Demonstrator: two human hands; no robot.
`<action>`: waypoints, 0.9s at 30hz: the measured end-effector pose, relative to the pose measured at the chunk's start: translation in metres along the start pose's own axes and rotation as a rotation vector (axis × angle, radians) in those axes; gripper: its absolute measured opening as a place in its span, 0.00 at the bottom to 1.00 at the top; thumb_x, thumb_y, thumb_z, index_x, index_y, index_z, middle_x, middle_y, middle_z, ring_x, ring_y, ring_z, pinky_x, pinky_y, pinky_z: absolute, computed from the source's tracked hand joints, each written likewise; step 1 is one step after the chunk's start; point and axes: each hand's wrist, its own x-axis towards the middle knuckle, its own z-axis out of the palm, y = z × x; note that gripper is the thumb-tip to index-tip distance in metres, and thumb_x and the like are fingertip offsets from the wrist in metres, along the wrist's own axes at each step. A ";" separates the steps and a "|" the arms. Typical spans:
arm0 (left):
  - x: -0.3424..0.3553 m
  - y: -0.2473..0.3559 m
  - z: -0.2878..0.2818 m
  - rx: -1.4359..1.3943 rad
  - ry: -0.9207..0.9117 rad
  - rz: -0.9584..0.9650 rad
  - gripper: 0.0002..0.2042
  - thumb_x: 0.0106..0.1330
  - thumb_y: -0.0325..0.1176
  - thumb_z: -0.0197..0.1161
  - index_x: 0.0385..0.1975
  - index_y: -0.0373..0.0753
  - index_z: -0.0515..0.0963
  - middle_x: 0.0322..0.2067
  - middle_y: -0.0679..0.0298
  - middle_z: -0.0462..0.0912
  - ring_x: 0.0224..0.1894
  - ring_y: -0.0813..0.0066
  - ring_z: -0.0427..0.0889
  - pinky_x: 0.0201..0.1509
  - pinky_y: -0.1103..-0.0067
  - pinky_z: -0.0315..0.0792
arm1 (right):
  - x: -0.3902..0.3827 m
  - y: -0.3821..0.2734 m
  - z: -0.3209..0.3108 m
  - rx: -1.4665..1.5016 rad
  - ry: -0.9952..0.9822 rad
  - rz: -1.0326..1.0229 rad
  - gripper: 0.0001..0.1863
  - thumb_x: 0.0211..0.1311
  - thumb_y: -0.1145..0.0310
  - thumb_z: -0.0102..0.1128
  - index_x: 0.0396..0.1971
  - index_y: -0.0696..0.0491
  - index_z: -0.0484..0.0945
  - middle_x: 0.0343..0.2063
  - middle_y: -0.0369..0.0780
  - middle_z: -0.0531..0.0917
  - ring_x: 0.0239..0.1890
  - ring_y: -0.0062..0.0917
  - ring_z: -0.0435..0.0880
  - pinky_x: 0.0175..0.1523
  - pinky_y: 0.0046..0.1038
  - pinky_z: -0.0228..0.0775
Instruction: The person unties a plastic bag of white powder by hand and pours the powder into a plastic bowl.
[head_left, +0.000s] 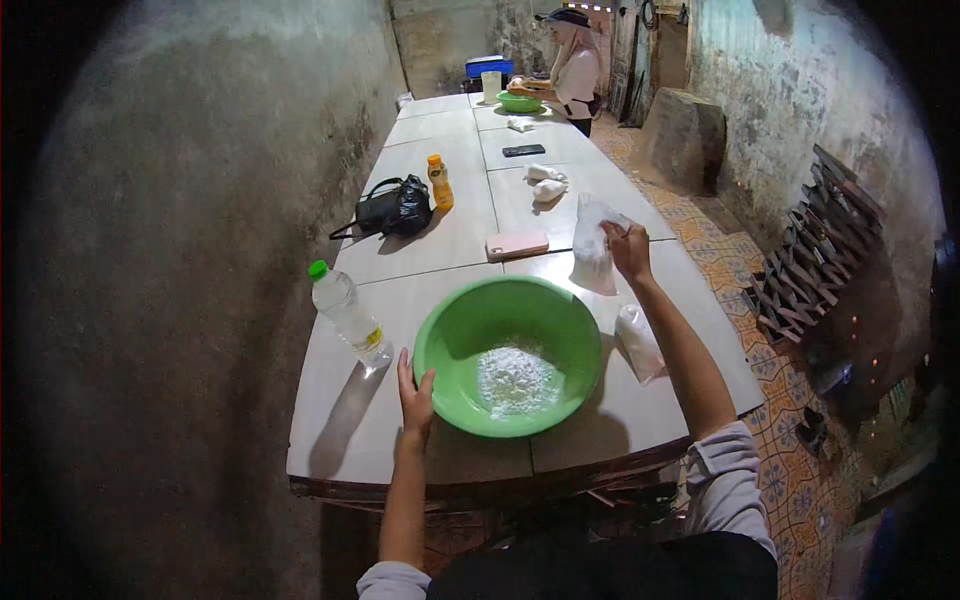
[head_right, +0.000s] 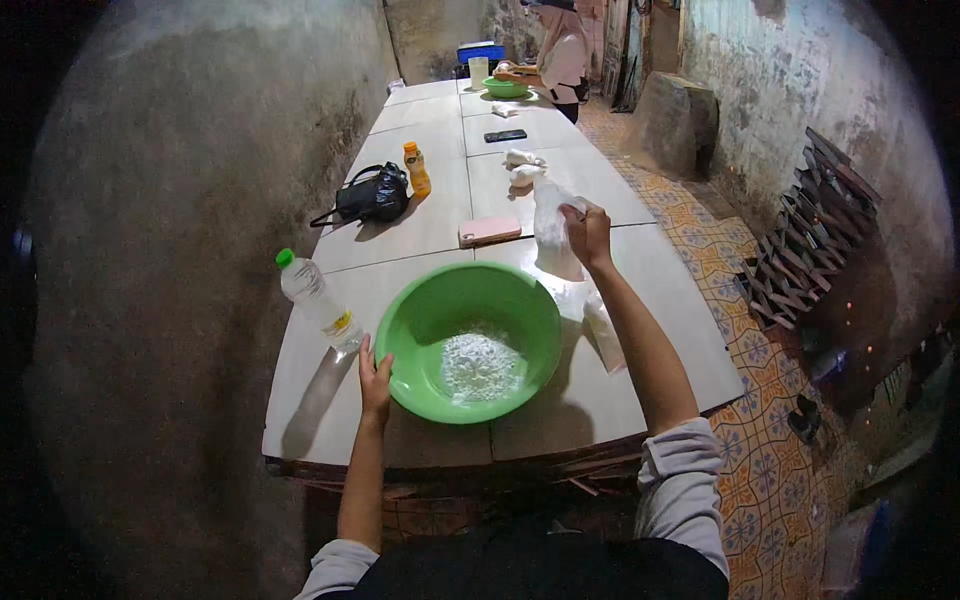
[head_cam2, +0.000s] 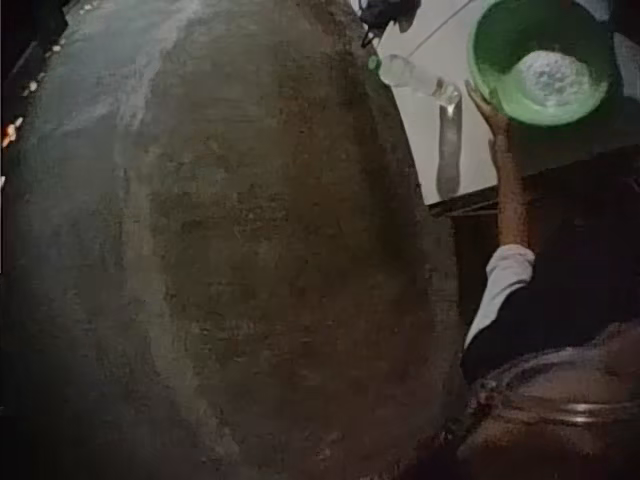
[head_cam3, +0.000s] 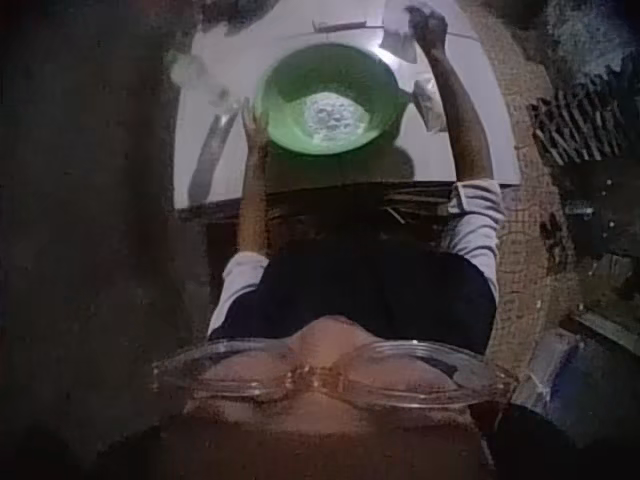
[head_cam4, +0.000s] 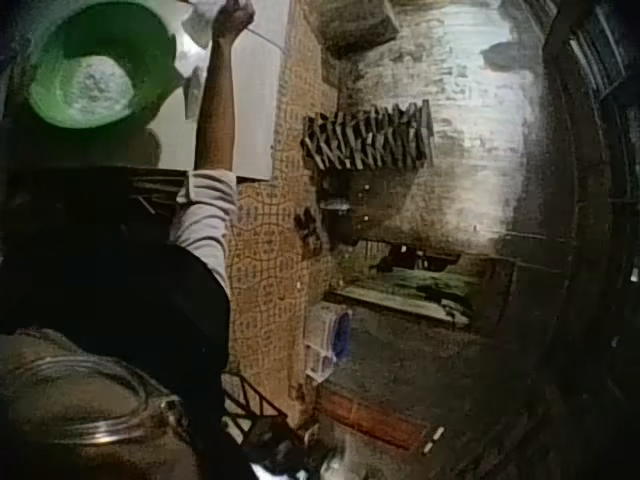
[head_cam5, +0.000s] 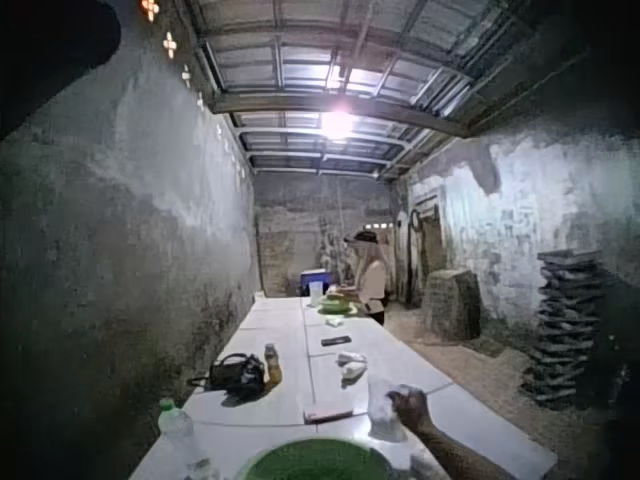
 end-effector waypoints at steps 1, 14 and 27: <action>0.002 -0.006 -0.007 0.091 0.037 0.054 0.31 0.61 0.28 0.53 0.63 0.35 0.47 0.60 0.50 0.57 0.61 0.62 0.58 0.62 0.72 0.55 | 0.002 -0.001 -0.003 0.029 -0.007 -0.015 0.10 0.55 0.66 0.55 0.27 0.59 0.78 0.16 0.41 0.78 0.20 0.20 0.74 0.29 0.26 0.65; 0.085 0.048 0.208 0.370 -0.547 0.493 0.26 0.57 0.43 0.61 0.53 0.35 0.64 0.52 0.56 0.66 0.42 0.70 0.74 0.40 0.75 0.73 | -0.015 0.004 -0.016 0.311 -0.117 -0.099 0.08 0.56 0.69 0.56 0.28 0.58 0.79 0.21 0.31 0.78 0.24 0.12 0.70 0.30 0.19 0.64; 0.151 0.034 0.273 0.421 -0.609 0.467 0.20 0.65 0.45 0.51 0.35 0.28 0.73 0.26 0.58 0.76 0.27 0.74 0.78 0.28 0.79 0.75 | 0.004 -0.014 -0.018 -0.042 -0.001 -0.218 0.11 0.49 0.65 0.56 0.27 0.56 0.81 0.26 0.46 0.78 0.31 0.35 0.78 0.38 0.31 0.69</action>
